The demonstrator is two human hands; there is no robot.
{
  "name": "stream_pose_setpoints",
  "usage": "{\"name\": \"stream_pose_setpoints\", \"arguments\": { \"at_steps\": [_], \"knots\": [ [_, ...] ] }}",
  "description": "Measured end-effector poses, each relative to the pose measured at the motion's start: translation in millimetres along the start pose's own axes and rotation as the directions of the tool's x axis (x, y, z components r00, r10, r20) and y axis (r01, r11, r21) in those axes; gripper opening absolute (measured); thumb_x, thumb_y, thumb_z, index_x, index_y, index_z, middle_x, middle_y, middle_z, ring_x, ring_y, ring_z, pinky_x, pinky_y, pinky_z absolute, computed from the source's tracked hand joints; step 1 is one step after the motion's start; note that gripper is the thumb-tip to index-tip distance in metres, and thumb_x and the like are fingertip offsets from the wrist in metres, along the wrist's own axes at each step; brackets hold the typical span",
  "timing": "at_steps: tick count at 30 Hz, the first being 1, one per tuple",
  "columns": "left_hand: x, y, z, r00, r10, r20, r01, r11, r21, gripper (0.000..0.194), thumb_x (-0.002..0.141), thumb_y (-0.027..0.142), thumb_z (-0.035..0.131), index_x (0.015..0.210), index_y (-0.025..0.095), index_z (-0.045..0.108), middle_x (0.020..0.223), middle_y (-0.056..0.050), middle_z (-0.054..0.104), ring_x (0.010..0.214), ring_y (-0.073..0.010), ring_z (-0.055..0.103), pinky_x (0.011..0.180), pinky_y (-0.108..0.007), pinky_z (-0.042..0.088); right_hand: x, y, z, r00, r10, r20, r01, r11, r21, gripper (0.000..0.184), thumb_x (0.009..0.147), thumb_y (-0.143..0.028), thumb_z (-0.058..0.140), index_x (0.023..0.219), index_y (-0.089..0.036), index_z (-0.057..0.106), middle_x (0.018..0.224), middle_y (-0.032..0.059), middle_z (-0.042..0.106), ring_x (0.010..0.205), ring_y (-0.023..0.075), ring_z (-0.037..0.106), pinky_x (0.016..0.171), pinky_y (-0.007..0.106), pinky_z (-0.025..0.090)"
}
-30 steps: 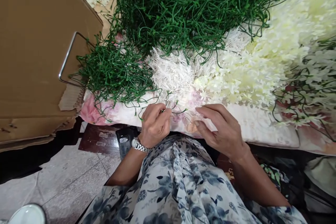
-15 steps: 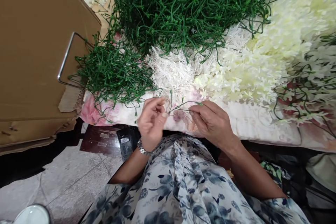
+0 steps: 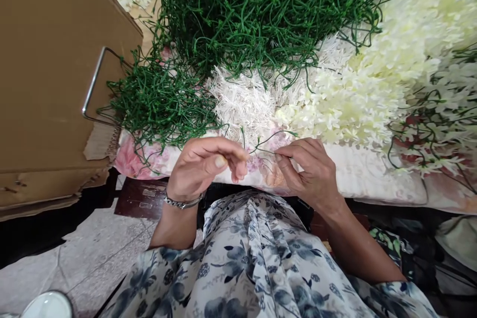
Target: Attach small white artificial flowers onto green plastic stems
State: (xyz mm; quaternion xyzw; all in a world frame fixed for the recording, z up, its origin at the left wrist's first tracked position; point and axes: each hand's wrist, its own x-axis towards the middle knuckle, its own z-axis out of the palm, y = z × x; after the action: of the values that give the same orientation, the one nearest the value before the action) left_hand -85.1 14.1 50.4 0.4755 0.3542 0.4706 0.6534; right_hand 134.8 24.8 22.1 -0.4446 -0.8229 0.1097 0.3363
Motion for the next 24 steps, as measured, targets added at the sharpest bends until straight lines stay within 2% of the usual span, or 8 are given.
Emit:
{"name": "stream_pose_setpoints", "arguments": {
  "at_steps": [3,6,8,10,12,15,20,24],
  "knots": [
    [-5,-2,-7.2,0.990,0.047,0.134,-0.045,0.999,-0.013,0.025,0.077,0.041,0.062,0.083,0.019,0.072,0.063,-0.009,0.067,0.050,-0.0193,0.063,0.042,-0.031,0.050,-1,0,-3,1.000,0.010,-0.003,-0.010,1.000,-0.014,0.008,0.079,-0.012,0.056,0.078,-0.019,0.061,0.069,0.0020,0.064,0.069,0.0154,0.055,0.068,0.031,0.041],
    [-12,0,-19.7,0.953,0.217,0.210,-0.205,0.976,-0.078,0.024,0.080,0.034,0.057,0.088,0.017,0.072,0.063,-0.010,0.067,0.046,-0.0178,0.062,0.038,-0.028,0.049,-2,1,-7,0.999,0.001,-0.034,-0.001,1.000,0.004,0.008,0.078,-0.010,0.057,0.077,-0.018,0.060,0.067,0.0020,0.063,0.067,0.0155,0.055,0.066,0.031,0.040],
    [-18,3,-24.5,0.925,0.314,0.213,-0.296,0.949,-0.110,0.025,0.081,0.032,0.055,0.089,0.016,0.072,0.062,-0.010,0.066,0.044,-0.0167,0.060,0.035,-0.026,0.047,-2,0,-9,0.999,-0.002,-0.049,0.004,1.000,0.028,0.009,0.077,-0.009,0.058,0.078,-0.018,0.060,0.067,0.0020,0.062,0.068,0.0155,0.055,0.066,0.031,0.041],
    [-24,5,-20.9,0.942,0.323,0.088,-0.318,0.946,-0.061,0.023,0.082,0.029,0.055,0.089,0.015,0.072,0.065,-0.010,0.065,0.045,-0.0162,0.060,0.035,-0.026,0.046,-3,-2,-11,0.998,-0.006,-0.060,0.010,0.998,0.056,0.010,0.076,-0.009,0.059,0.080,-0.018,0.059,0.068,0.0019,0.062,0.069,0.0155,0.055,0.067,0.032,0.041],
    [-27,2,-7.9,0.958,0.277,-0.078,-0.276,0.961,0.025,0.020,0.081,0.025,0.058,0.090,0.013,0.071,0.068,-0.009,0.064,0.051,-0.0156,0.061,0.037,-0.023,0.046,-4,-6,-12,0.997,-0.019,-0.080,0.026,0.996,0.091,0.012,0.076,-0.008,0.059,0.082,-0.018,0.059,0.068,0.0015,0.062,0.069,0.0151,0.055,0.068,0.032,0.041],
    [-27,-14,20.0,0.973,0.059,-0.222,-0.050,0.998,0.049,0.017,0.081,0.019,0.061,0.096,0.018,0.068,0.080,-0.006,0.064,0.057,-0.0111,0.060,0.045,-0.021,0.048,-7,-13,-13,0.994,-0.017,-0.109,0.033,0.989,0.147,0.012,0.077,-0.009,0.058,0.084,-0.018,0.059,0.067,0.0015,0.060,0.068,0.0148,0.055,0.067,0.032,0.042],
    [-14,-29,43.7,0.974,-0.023,-0.224,0.033,0.999,0.043,0.024,0.082,0.028,0.061,0.104,0.021,0.064,0.086,-0.004,0.065,0.067,-0.0110,0.059,0.058,-0.022,0.049,-10,-17,-13,0.995,-0.057,-0.087,0.070,0.984,0.161,0.011,0.076,-0.008,0.058,0.084,-0.015,0.059,0.067,0.0033,0.060,0.067,0.0146,0.053,0.066,0.033,0.041],
    [-3,-20,45.8,0.970,0.031,-0.240,0.044,0.953,0.300,0.025,0.080,0.028,0.063,0.104,0.021,0.064,0.090,-0.004,0.065,0.080,-0.0121,0.059,0.072,-0.022,0.048,-13,-15,-19,0.983,-0.180,0.038,0.176,0.979,0.102,0.007,0.077,-0.009,0.056,0.082,-0.013,0.060,0.067,0.0036,0.059,0.067,0.0150,0.049,0.063,0.032,0.038]
  ]
}}
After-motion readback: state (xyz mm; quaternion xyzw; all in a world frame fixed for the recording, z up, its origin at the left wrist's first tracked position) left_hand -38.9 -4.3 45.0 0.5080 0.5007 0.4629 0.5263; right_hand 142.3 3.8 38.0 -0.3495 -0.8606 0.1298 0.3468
